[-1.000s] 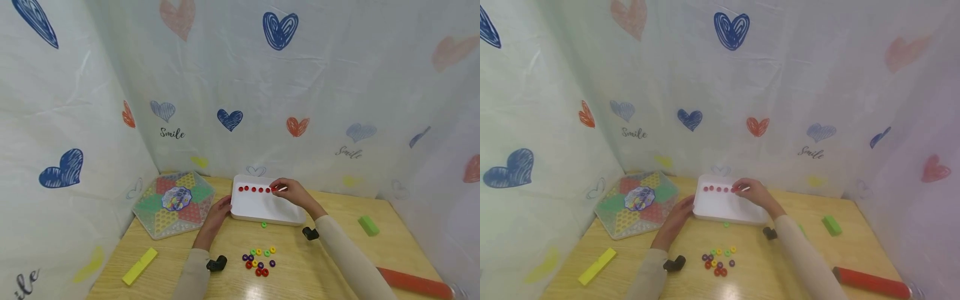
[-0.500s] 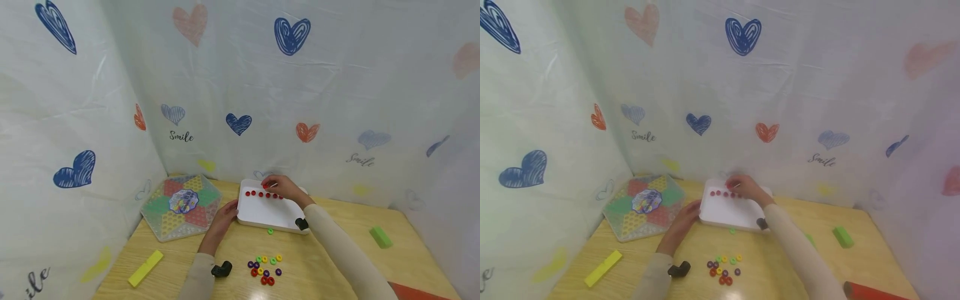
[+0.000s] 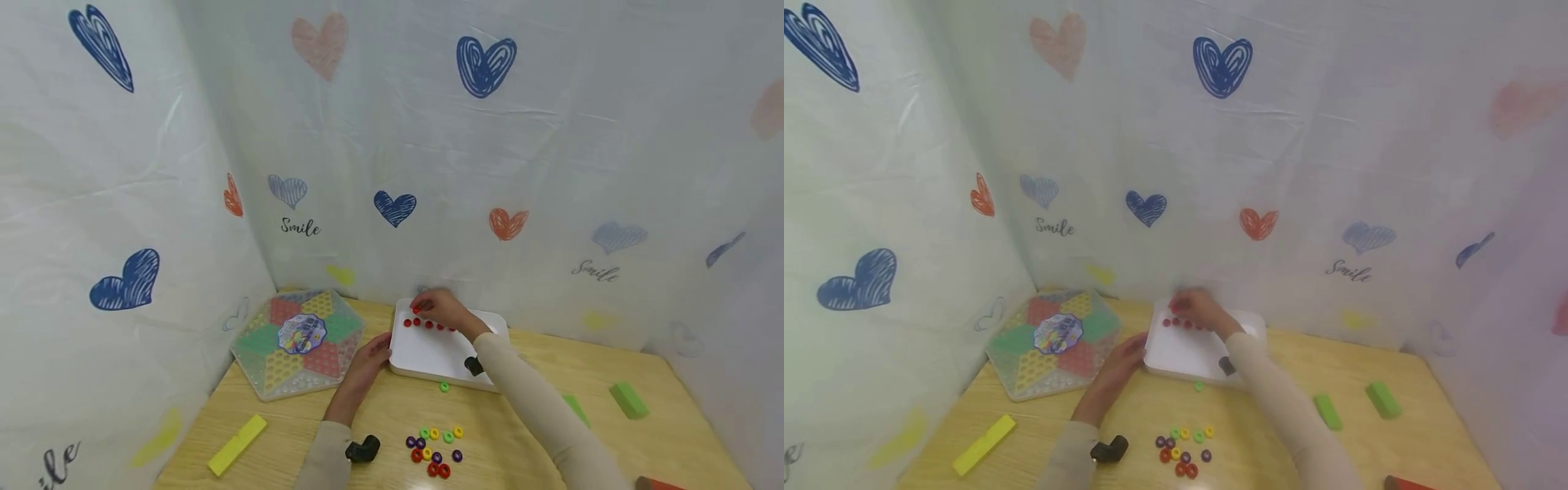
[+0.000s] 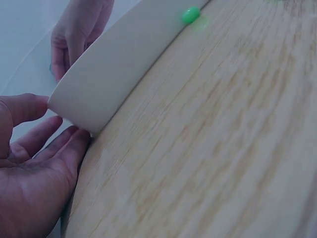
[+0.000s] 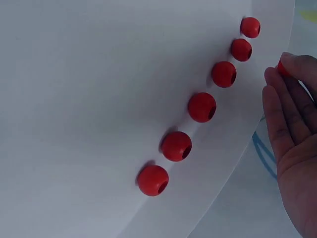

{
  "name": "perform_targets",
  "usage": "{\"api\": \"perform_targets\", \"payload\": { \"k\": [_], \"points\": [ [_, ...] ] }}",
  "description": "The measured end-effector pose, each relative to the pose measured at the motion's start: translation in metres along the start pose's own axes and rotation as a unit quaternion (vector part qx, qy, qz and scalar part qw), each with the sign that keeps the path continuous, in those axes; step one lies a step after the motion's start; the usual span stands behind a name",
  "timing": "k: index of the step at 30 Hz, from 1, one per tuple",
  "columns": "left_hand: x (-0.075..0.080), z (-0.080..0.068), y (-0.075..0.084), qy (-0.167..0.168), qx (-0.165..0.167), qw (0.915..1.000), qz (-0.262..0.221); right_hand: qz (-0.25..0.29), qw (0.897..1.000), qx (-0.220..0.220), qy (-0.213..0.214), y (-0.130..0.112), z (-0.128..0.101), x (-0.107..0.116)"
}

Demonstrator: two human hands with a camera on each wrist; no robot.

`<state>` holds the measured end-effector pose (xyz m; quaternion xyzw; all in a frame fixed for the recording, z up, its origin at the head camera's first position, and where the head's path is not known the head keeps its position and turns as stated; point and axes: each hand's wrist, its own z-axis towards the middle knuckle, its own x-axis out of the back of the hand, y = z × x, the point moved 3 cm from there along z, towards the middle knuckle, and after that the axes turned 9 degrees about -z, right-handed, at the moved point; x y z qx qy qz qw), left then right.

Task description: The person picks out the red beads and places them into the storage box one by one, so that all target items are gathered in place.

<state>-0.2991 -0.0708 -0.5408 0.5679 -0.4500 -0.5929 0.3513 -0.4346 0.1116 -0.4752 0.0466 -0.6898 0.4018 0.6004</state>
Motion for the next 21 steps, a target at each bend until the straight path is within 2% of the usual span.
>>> {"api": "perform_targets", "payload": {
  "k": [10, 16, 21],
  "points": [
    [0.0, 0.0, 0.0, 0.005, 0.0, 1.0, 0.003, -0.038, 0.999, -0.019, -0.03, -0.006, 0.005, -0.008],
    [0.001, 0.001, -0.002, 0.005, 0.002, 1.0, 0.002, -0.087, 0.995, -0.012, -0.04, -0.008, 0.008, -0.011],
    [0.004, 0.002, -0.005, -0.001, -0.013, 0.9999, 0.003, -0.081, 0.996, -0.014, -0.045, -0.013, 0.01, -0.011]
  ]
}}
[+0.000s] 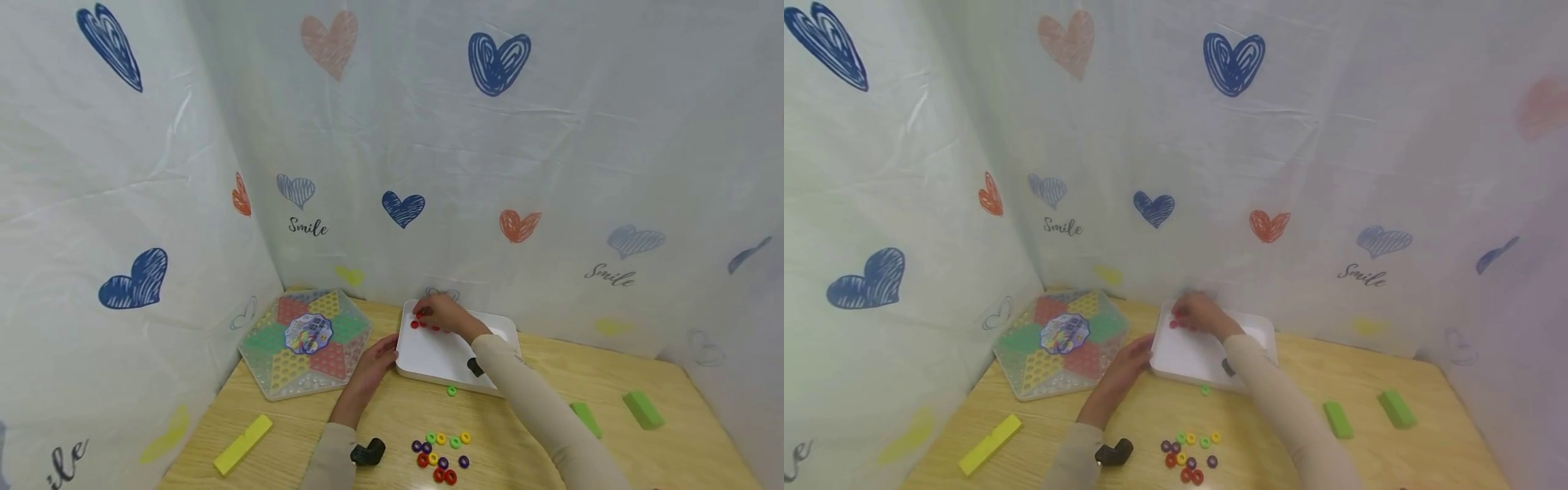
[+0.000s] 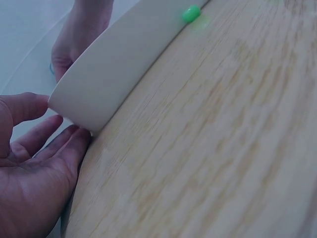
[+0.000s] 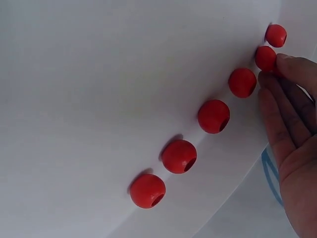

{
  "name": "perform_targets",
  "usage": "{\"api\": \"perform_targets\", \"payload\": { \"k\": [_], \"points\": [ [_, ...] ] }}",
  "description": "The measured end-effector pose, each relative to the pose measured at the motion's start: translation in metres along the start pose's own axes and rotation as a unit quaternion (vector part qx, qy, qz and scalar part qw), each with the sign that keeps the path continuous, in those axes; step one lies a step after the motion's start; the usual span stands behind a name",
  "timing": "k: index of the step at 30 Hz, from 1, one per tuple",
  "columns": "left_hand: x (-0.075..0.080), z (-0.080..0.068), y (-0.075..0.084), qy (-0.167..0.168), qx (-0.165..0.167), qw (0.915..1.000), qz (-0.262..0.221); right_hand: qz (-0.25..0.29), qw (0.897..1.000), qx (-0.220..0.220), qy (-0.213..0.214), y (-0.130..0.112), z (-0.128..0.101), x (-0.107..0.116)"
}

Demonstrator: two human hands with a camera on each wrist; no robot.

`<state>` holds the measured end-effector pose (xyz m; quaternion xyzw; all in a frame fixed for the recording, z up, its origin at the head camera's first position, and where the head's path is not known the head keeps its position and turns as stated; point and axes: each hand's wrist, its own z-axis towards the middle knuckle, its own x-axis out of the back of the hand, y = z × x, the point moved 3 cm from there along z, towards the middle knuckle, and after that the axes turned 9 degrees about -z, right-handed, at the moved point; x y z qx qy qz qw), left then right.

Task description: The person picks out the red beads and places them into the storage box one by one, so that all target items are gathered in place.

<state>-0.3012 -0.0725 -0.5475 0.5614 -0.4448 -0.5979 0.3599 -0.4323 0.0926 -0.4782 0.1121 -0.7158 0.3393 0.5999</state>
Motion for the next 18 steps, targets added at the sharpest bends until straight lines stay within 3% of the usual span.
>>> {"api": "perform_targets", "payload": {
  "k": [4, 11, 18],
  "points": [
    [0.0, 0.0, -0.001, -0.005, -0.017, 0.9997, 0.016, 0.007, 1.0, 0.009, 0.001, 0.0, 0.0, -0.001],
    [-0.001, 0.002, 0.0, 0.006, 0.012, 0.9999, -0.003, -0.009, 0.999, 0.041, 0.004, 0.003, 0.001, -0.004],
    [-0.001, 0.003, 0.0, 0.009, 0.011, 0.9999, 0.0, 0.01, 1.0, 0.007, 0.003, -0.001, -0.01, 0.005]
  ]
}}
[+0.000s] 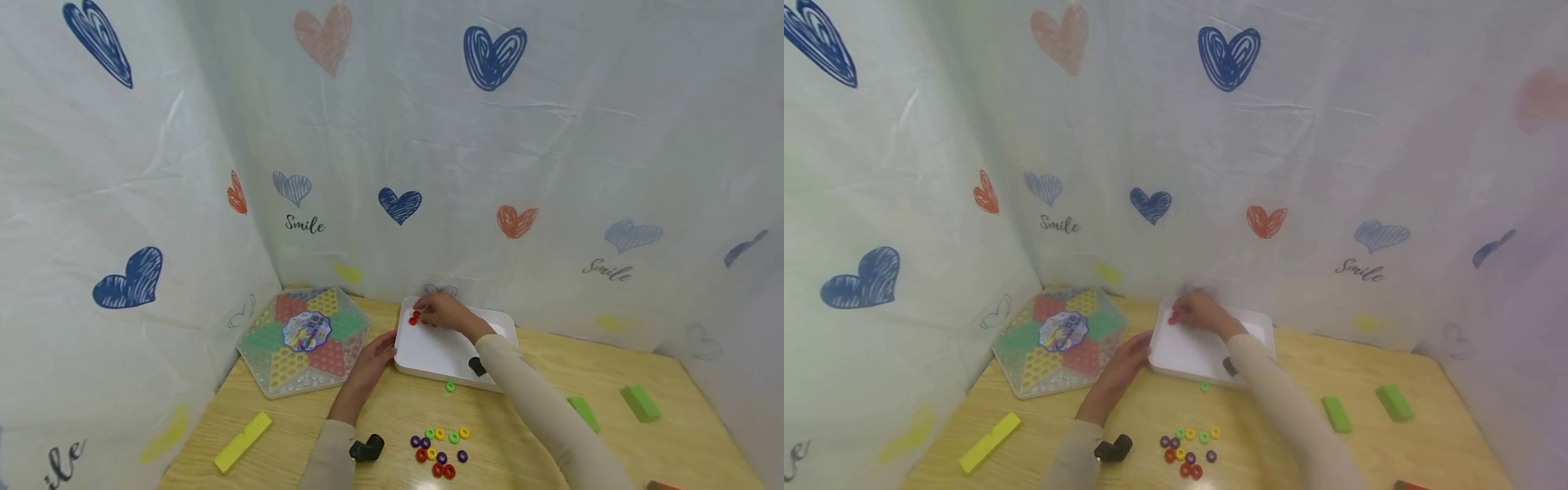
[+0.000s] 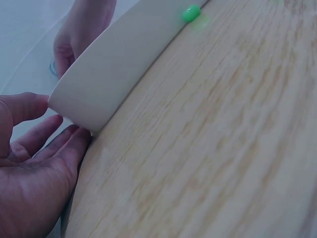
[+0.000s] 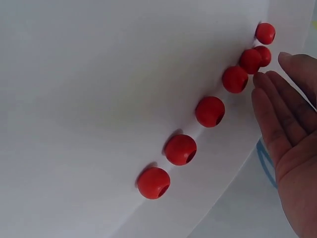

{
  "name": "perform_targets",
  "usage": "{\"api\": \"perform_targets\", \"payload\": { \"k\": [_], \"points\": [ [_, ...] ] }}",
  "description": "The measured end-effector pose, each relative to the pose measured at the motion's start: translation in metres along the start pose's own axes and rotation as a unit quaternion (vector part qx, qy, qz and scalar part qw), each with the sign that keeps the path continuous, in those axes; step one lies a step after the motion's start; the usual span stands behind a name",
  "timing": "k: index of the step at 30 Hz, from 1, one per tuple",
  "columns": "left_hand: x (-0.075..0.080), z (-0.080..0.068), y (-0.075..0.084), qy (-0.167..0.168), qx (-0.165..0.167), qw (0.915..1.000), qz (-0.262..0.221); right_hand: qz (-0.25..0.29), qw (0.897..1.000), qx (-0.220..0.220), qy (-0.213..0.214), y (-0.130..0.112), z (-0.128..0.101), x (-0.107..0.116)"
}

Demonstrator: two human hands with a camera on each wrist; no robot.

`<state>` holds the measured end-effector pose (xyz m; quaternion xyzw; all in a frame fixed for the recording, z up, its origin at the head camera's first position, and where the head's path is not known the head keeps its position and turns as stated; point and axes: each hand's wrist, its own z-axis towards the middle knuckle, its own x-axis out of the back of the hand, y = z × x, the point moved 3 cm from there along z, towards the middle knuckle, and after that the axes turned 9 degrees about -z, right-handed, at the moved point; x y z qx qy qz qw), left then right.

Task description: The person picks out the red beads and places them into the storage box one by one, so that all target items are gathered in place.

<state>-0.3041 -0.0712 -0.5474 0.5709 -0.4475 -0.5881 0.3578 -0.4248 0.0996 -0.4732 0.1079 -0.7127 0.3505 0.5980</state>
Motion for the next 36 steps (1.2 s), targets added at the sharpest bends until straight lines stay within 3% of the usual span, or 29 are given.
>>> {"api": "perform_targets", "payload": {
  "k": [3, 9, 14, 24, 36],
  "points": [
    [0.001, 0.001, -0.001, -0.001, -0.003, 1.0, 0.006, 0.013, 1.0, 0.002, 0.008, 0.001, -0.008, 0.002],
    [0.002, 0.002, -0.001, 0.005, 0.006, 0.9999, 0.014, 0.032, 0.997, 0.058, 0.032, 0.001, -0.029, 0.003],
    [0.001, 0.004, 0.001, 0.004, 0.006, 0.9998, 0.017, 0.059, 0.996, 0.067, 0.03, -0.008, -0.055, 0.004],
    [0.001, 0.007, 0.004, 0.011, 0.012, 0.9999, -0.005, 0.128, 0.986, 0.105, -0.033, -0.045, -0.108, 0.002],
    [0.001, 0.007, 0.004, 0.015, 0.011, 0.9998, -0.004, 0.151, 0.964, 0.175, -0.133, -0.073, -0.149, -0.047]
  ]
}}
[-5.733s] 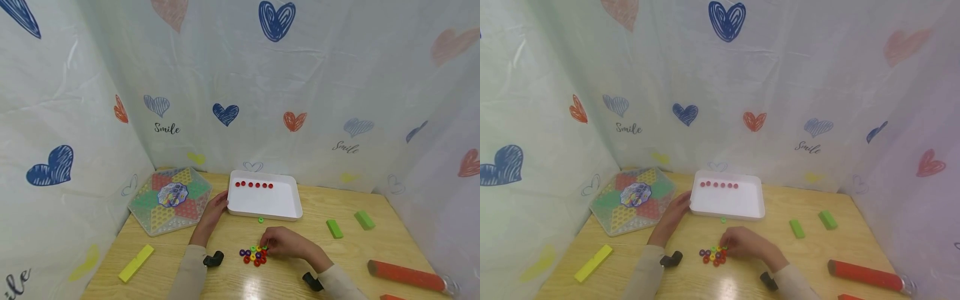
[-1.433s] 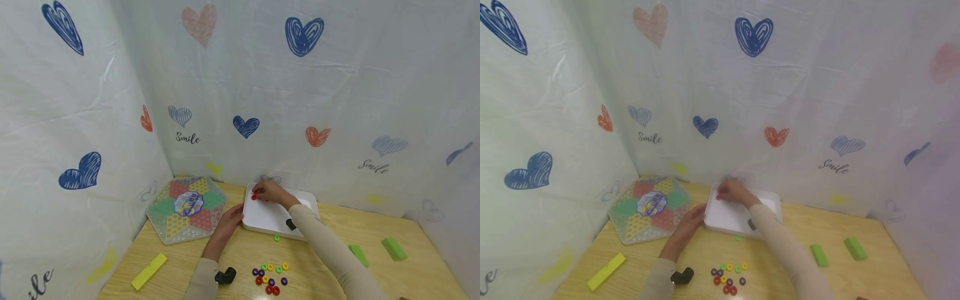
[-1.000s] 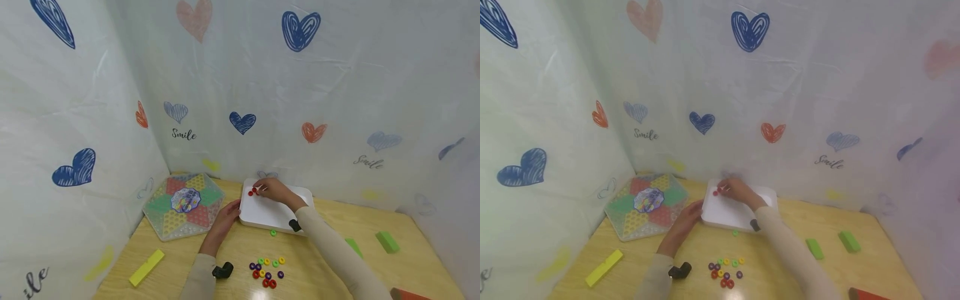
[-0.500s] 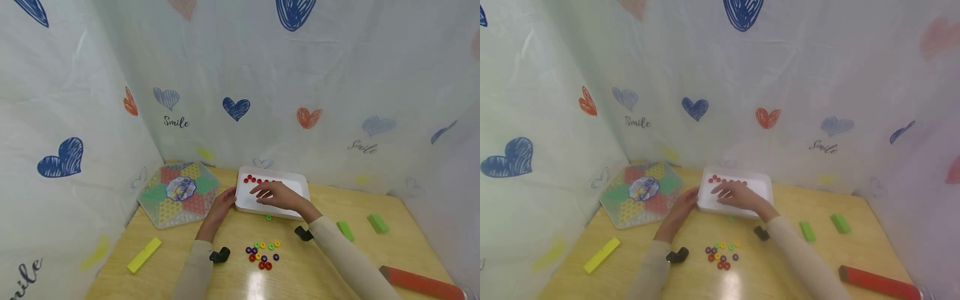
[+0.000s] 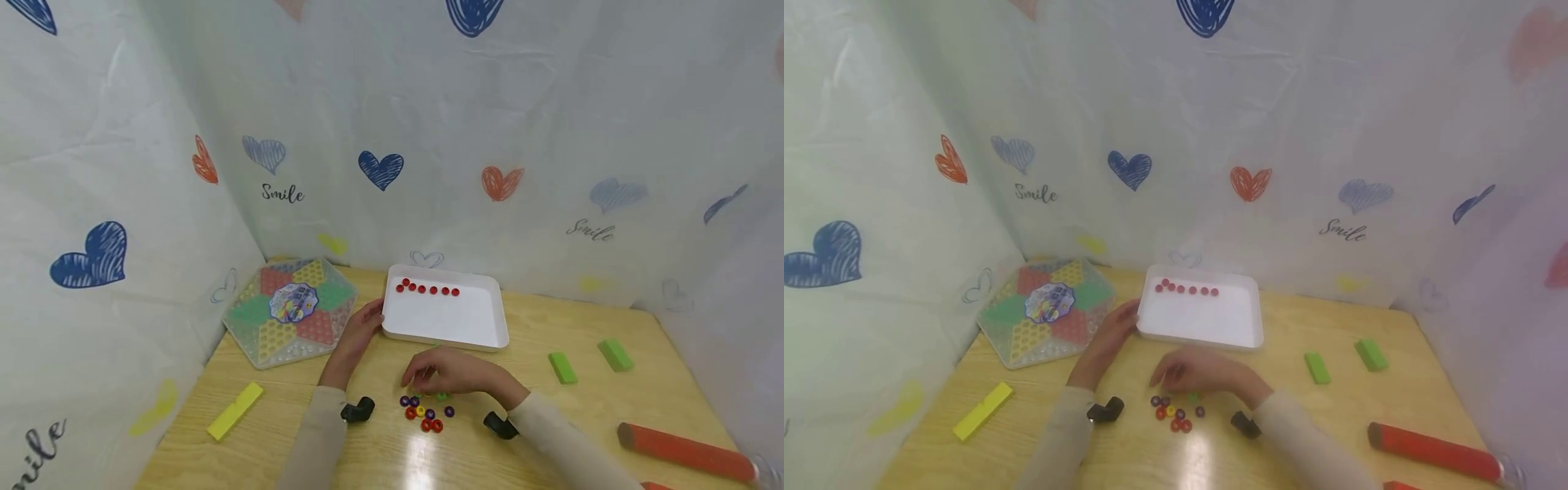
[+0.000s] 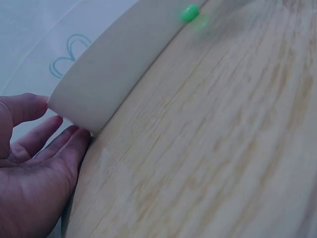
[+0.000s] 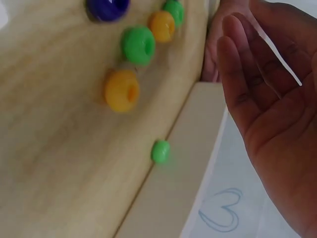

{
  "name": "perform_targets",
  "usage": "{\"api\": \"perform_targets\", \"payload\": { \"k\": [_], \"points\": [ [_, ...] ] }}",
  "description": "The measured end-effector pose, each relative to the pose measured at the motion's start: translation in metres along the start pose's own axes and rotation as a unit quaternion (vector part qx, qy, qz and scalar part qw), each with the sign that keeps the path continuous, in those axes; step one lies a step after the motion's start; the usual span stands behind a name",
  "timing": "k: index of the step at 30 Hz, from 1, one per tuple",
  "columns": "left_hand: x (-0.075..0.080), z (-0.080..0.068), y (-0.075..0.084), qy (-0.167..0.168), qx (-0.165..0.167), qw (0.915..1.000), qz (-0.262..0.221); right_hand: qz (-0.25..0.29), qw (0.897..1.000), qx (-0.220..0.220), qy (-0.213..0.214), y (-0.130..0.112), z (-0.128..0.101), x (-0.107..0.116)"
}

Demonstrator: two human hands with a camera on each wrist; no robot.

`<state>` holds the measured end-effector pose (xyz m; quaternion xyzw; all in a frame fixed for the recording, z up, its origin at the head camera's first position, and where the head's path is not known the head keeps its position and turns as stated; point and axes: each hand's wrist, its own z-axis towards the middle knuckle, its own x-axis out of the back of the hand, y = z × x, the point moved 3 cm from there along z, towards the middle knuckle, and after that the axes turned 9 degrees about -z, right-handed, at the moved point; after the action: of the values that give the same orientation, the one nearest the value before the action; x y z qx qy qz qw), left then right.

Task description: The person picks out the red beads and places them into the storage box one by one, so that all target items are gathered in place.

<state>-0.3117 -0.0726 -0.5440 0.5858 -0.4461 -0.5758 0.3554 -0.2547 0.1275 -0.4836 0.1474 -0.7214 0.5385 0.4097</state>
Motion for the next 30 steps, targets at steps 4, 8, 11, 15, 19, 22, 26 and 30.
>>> {"api": "perform_targets", "payload": {
  "k": [4, 8, 11, 15, 19, 22, 26, 30],
  "points": [
    [0.0, 0.001, 0.002, -0.001, -0.003, 0.9999, -0.01, -0.026, 1.0, 0.006, -0.007, -0.006, -0.003, -0.011],
    [-0.001, 0.0, 0.003, -0.002, 0.004, 0.9999, -0.013, -0.037, 0.999, 0.001, -0.003, -0.01, -0.007, -0.02],
    [-0.002, -0.002, 0.004, -0.002, 0.007, 1.0, -0.005, -0.047, 0.999, 0.002, 0.004, -0.012, -0.009, -0.026],
    [-0.003, -0.003, 0.005, -0.002, 0.006, 1.0, -0.006, -0.072, 0.997, 0.012, 0.017, -0.017, -0.011, -0.031],
    [-0.002, -0.004, 0.005, 0.003, 0.005, 0.9999, -0.012, -0.093, 0.995, 0.01, 0.024, -0.02, -0.01, -0.037],
    [-0.002, -0.005, 0.004, 0.004, 0.005, 0.9999, -0.013, -0.107, 0.994, 0.001, 0.025, -0.02, -0.009, -0.04],
    [-0.003, -0.005, 0.004, 0.001, 0.003, 0.9999, -0.015, -0.134, 0.991, 0.002, 0.027, -0.021, -0.008, -0.043],
    [-0.003, -0.004, 0.003, 0.0, 0.002, 0.9998, -0.019, -0.145, 0.989, 0.008, 0.034, -0.021, -0.008, -0.046]
  ]
}}
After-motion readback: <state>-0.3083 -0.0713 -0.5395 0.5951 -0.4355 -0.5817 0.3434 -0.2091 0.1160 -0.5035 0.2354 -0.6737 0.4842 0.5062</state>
